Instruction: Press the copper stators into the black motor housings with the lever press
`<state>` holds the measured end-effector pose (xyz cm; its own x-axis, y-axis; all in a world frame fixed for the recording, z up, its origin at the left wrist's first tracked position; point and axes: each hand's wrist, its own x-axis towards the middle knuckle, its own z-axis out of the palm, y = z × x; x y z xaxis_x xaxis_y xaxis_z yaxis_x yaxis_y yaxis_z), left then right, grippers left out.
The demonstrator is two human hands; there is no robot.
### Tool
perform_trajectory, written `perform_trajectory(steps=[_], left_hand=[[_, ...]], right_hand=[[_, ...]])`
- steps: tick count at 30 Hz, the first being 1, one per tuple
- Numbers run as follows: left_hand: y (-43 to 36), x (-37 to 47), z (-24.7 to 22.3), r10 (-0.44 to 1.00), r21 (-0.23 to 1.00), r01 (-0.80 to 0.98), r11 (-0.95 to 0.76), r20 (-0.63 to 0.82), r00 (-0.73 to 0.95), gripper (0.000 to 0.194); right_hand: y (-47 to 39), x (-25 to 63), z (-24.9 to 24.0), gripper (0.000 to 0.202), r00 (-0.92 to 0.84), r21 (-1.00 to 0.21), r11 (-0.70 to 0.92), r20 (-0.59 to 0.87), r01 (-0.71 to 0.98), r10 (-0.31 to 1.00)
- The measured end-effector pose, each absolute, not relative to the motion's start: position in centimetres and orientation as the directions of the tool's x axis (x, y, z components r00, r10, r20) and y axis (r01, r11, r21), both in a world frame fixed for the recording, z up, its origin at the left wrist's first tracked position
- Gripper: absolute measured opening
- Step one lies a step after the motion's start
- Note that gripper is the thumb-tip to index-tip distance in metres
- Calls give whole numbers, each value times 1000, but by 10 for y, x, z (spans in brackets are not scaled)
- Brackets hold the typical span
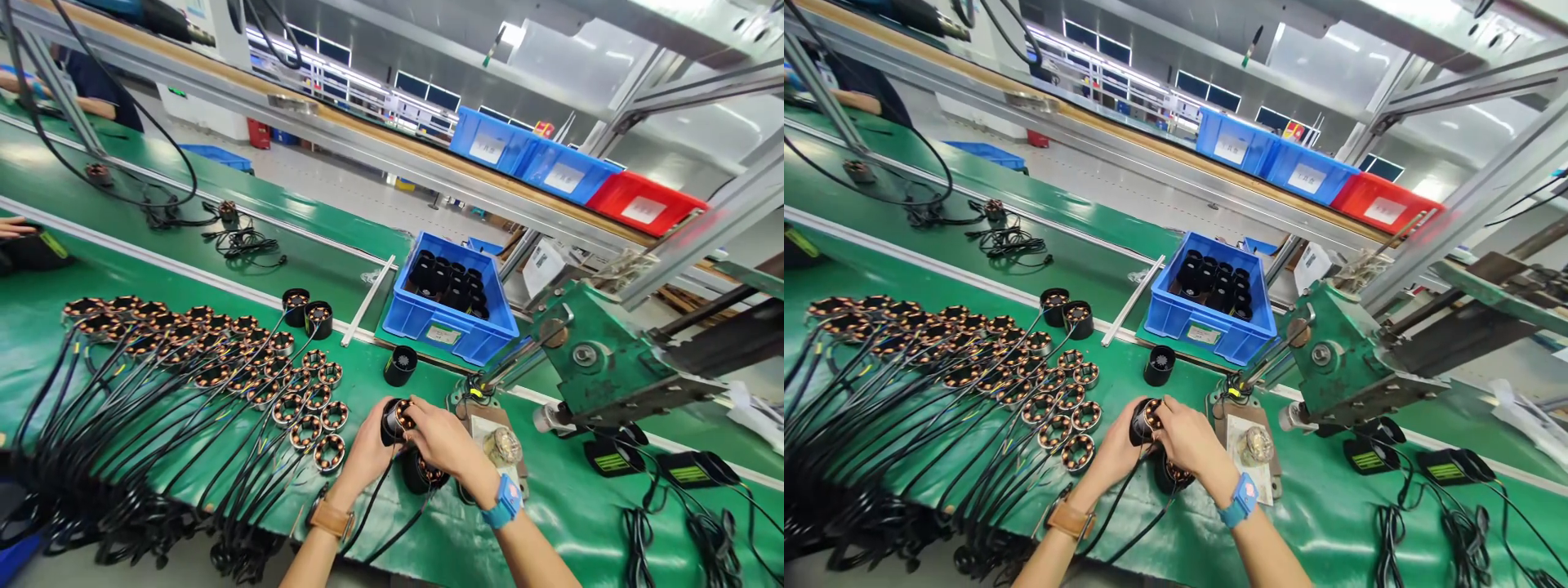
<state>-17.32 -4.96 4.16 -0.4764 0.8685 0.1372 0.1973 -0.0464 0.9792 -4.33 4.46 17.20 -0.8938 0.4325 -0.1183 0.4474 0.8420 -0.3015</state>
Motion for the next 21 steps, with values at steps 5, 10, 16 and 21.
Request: perform_trajectory(steps=[5,10,16,21], left_hand=[[-48,-170,49,889,974,208,-86,169,-426,70],[-47,-169,46,888,976,202,-78,160,-431,75],[-48,-169,45,879,971,221,-91,183,-439,72],[-54,-166,47,885,961,271,-58,175,-431,70]], right_hand=[[41,-42,178,23,-884,-228,856,-168,465,435],[56,-27,191,43,-916,-283,874,-187,396,354],[39,-34,160,53,-894,-262,866,27,426,448],[17,-47,123,52,-764,-101,785,185,611,618]])
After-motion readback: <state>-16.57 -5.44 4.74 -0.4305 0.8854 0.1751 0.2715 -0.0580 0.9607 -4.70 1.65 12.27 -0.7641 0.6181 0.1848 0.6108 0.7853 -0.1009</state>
